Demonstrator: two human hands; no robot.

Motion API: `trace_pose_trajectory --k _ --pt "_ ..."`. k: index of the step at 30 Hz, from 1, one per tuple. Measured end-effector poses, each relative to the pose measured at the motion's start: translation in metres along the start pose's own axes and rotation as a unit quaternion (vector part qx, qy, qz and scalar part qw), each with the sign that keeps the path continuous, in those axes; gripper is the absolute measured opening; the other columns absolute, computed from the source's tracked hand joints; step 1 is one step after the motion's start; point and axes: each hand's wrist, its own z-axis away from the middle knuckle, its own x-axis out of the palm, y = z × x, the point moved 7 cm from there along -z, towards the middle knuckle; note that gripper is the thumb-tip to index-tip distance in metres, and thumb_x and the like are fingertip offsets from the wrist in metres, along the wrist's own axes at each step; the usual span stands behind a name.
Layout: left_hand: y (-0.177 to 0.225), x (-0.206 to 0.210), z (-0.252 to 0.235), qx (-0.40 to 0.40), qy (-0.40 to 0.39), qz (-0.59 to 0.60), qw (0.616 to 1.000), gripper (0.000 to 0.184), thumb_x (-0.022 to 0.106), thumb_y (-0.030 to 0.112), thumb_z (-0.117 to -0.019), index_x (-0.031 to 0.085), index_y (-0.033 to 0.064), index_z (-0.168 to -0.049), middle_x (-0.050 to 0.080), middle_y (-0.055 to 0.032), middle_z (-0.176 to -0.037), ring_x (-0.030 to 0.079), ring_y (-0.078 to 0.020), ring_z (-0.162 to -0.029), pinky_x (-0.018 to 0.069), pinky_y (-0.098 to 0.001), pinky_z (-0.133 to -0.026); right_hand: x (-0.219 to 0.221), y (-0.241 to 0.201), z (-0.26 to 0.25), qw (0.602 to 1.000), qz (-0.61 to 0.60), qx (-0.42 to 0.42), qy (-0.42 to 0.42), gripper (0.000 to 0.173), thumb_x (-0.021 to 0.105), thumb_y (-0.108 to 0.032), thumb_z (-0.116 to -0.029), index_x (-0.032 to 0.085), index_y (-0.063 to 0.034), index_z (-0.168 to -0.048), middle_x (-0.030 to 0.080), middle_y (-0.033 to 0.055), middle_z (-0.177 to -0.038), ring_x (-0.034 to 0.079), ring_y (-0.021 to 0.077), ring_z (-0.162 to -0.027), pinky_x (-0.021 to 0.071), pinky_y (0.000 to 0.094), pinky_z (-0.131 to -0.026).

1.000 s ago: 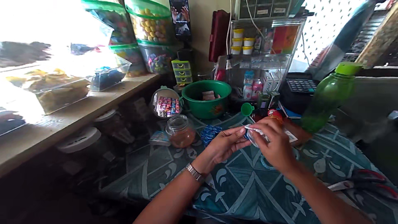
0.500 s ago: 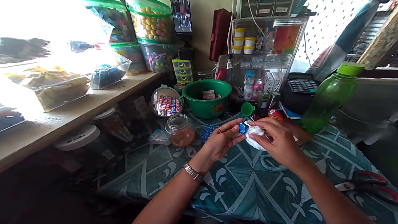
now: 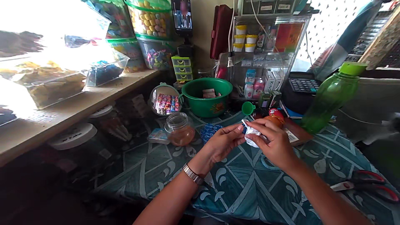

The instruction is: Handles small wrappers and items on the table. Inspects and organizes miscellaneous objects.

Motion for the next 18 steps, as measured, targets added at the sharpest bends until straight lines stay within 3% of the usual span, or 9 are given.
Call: trace_pose_trajectory --k 5,10,14,18 --pt "-0.001 0.001 -0.001 0.007 -0.002 0.006 1.0 0.025 0.039 0.003 -0.1083 0.063 -0.0011 -0.114 0.072 -0.0064 -0.099 0.072 -0.0127 -0.092 0.0578 -0.0282 -0.092 0.003 -0.012 0.002 0.991 0.097 -0.097 0.004 0.024 0.063 -0.013 -0.0988 0.076 -0.0045 -0.117 0.07 0.017 -0.112 0.069 0.023 -0.102 0.0557 0.027 -0.092" --pt "-0.002 0.001 -0.001 -0.004 0.013 0.012 1.0 0.027 0.039 0.004 -0.1087 0.061 -0.003 -0.123 0.071 -0.0078 -0.101 0.071 -0.0132 -0.091 0.058 -0.0275 -0.091 -0.02 -0.006 -0.005 0.99 0.106 -0.068 0.057 0.023 0.064 -0.012 -0.098 0.076 -0.0022 -0.115 0.071 0.0152 -0.11 0.069 0.0225 -0.103 0.0569 0.0304 -0.09" --pt "-0.003 0.002 -0.002 0.01 -0.011 0.008 1.0 0.031 0.039 0.003 -0.1083 0.055 -0.0018 -0.134 0.071 -0.0067 -0.103 0.071 -0.0123 -0.092 0.0574 -0.0279 -0.092 -0.008 -0.011 -0.001 0.995 0.073 -0.07 0.016 0.019 0.067 -0.015 -0.095 0.076 -0.003 -0.108 0.072 0.0142 -0.106 0.07 0.02 -0.101 0.0573 0.0279 -0.089" --pt "-0.004 0.005 -0.003 0.009 -0.032 -0.022 0.999 0.03 0.042 0.002 -0.1075 0.056 -0.0043 -0.133 0.071 -0.0075 -0.109 0.071 -0.0124 -0.095 0.0573 -0.0283 -0.093 -0.006 -0.008 0.0 0.99 0.119 -0.063 0.026 0.016 0.067 -0.012 -0.0932 0.078 -0.0038 -0.102 0.071 0.0144 -0.099 0.07 0.023 -0.093 0.0582 0.0302 -0.084"
